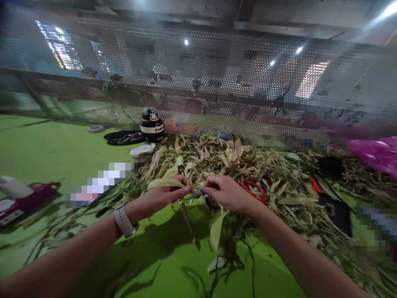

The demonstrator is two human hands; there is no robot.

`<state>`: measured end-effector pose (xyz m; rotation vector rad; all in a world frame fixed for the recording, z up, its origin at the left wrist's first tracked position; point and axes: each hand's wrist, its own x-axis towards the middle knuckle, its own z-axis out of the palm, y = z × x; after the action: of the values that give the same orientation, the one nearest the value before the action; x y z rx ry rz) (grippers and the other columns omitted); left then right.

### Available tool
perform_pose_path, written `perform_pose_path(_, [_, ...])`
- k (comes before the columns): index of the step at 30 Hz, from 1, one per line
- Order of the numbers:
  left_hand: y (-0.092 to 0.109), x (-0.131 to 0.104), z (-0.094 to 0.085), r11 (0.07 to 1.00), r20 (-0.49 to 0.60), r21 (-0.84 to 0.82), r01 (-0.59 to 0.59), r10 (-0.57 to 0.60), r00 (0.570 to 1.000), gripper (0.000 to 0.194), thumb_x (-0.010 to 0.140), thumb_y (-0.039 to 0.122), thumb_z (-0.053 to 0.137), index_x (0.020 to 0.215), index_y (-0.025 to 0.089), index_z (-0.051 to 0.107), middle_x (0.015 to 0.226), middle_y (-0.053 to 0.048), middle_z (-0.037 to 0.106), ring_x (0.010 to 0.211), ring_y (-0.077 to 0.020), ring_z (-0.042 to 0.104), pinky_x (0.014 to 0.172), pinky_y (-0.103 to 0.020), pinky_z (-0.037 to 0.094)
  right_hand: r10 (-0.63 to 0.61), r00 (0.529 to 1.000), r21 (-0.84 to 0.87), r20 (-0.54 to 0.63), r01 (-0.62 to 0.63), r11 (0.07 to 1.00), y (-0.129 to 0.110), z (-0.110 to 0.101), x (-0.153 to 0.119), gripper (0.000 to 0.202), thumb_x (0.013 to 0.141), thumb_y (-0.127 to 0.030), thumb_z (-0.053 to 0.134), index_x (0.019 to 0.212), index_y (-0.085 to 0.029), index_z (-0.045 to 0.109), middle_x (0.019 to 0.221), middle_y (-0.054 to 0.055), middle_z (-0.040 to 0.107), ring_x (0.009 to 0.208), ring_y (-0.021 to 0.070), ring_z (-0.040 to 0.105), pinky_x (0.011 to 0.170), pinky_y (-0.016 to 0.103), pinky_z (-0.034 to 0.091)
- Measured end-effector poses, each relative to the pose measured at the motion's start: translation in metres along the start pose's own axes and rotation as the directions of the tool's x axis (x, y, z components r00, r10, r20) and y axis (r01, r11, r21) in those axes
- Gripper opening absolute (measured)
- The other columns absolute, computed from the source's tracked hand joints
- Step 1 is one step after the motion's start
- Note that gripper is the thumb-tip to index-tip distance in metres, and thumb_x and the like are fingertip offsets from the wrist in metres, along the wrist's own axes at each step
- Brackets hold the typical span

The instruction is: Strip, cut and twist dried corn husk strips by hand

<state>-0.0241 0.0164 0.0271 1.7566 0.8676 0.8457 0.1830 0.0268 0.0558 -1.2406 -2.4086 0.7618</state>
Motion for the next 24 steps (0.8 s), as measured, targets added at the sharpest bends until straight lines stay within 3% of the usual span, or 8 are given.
perform_pose_path(4, [-0.001, 0.002, 0.0, 0.999, 0.025, -0.027, -0.024, 0.025, 0.999, 0.023, 0.081, 0.041, 0.053, 0.082, 0.019, 0.054, 0.076, 0.0, 0.05, 0.075, -0.0139, 0.045, 0.069, -0.022, 0.039, 0.024, 0.999, 0.013, -0.021, -0.023, 1.0, 0.005, 0.0, 0.001, 0.022, 0.084, -0.033, 0.05, 0.075, -0.015, 0.058, 0.065, -0.002, 0.052, 0.059, 0.0102, 0.044, 0.054, 0.021, 0.033])
perform_pose_path(8, [-0.002, 0.002, 0.0, 1.0, 0.031, 0.008, -0.025, 0.025, 0.999, 0.02, 0.081, 0.039, 0.052, 0.084, 0.019, 0.056, 0.078, 0.0, 0.051, 0.076, -0.0144, 0.046, 0.07, -0.022, 0.039, 0.057, 0.997, 0.075, 0.049, -0.06, 0.995, 0.007, -0.002, 0.0, 0.02, 0.08, -0.032, 0.052, 0.077, -0.014, 0.06, 0.066, -0.001, 0.054, 0.059, 0.0109, 0.047, 0.054, 0.021, 0.035])
perform_pose_path(10, [-0.004, 0.002, 0.001, 0.999, 0.045, 0.016, -0.034, 0.033, 0.998, 0.02, 0.082, 0.038, 0.052, 0.085, 0.02, 0.058, 0.076, 0.0, 0.052, 0.074, -0.0142, 0.047, 0.068, -0.022, 0.039, 0.065, 0.995, 0.122, 0.07, -0.074, 0.99, 0.006, -0.002, 0.001, 0.017, 0.077, -0.029, 0.055, 0.084, -0.015, 0.062, 0.077, 0.001, 0.059, 0.07, 0.0141, 0.053, 0.061, 0.024, 0.04])
perform_pose_path(14, [-0.004, -0.002, 0.006, 0.999, 0.115, -0.016, -0.038, 0.039, 0.993, 0.021, 0.083, 0.037, 0.051, 0.088, 0.02, 0.062, 0.078, -0.001, 0.056, 0.072, -0.0145, 0.049, 0.068, -0.022, 0.041, 0.087, 0.996, 0.374, -0.033, -0.068, 0.925, 0.0, 0.011, 0.005, 0.022, 0.078, -0.031, 0.053, 0.092, -0.018, 0.065, 0.102, 0.005, 0.061, 0.099, 0.0204, 0.053, 0.087, 0.032, 0.038])
perform_pose_path(17, [-0.004, -0.003, 0.009, 0.999, 0.165, -0.048, 0.02, -0.012, 0.986, 0.023, 0.082, 0.037, 0.051, 0.085, 0.019, 0.065, 0.078, -0.002, 0.06, 0.072, -0.0152, 0.051, 0.069, -0.023, 0.041, 0.22, 0.973, 0.647, -0.077, -0.119, 0.753, -0.002, 0.026, 0.008, 0.025, 0.076, -0.039, 0.059, 0.084, -0.016, 0.064, 0.086, 0.003, 0.064, 0.086, 0.018, 0.057, 0.081, 0.03, 0.041])
perform_pose_path(20, [-0.007, -0.001, 0.007, 0.997, 0.192, -0.075, 0.024, -0.01, 0.981, 0.026, 0.082, 0.039, 0.05, 0.083, 0.019, 0.067, 0.076, -0.002, 0.062, 0.071, -0.016, 0.051, 0.069, -0.024, 0.041, 0.341, 0.923, 0.779, -0.176, -0.081, 0.622, -0.001, 0.036, 0.009, 0.025, 0.066, -0.038, 0.068, 0.074, -0.015, 0.061, 0.074, 0.001, 0.061, 0.07, 0.0139, 0.055, 0.07, 0.026, 0.043])
perform_pose_path(22, [-0.009, 0.001, 0.005, 0.998, 0.18, -0.062, 0.005, 0.006, 0.984, 0.028, 0.082, 0.041, 0.049, 0.083, 0.019, 0.067, 0.074, -0.002, 0.061, 0.068, -0.0155, 0.05, 0.067, -0.024, 0.041, 0.373, 0.9, 0.787, -0.225, -0.058, 0.614, 0.0, 0.036, 0.008, 0.026, 0.066, -0.038, 0.068, 0.072, -0.015, 0.059, 0.07, 0.0, 0.058, 0.064, 0.0128, 0.052, 0.066, 0.026, 0.042])
perform_pose_path(24, [-0.011, 0.002, 0.003, 0.999, 0.176, -0.039, 0.005, 0.002, 0.984, 0.03, 0.082, 0.043, 0.049, 0.081, 0.018, 0.067, 0.07, -0.002, 0.059, 0.063, -0.0142, 0.048, 0.062, -0.023, 0.039, 0.348, 0.906, 0.725, -0.241, -0.071, 0.686, 0.0, 0.033, 0.007, 0.025, 0.069, -0.039, 0.065, 0.07, -0.015, 0.057, 0.066, 0.0, 0.056, 0.062, 0.0125, 0.05, 0.063, 0.026, 0.041])
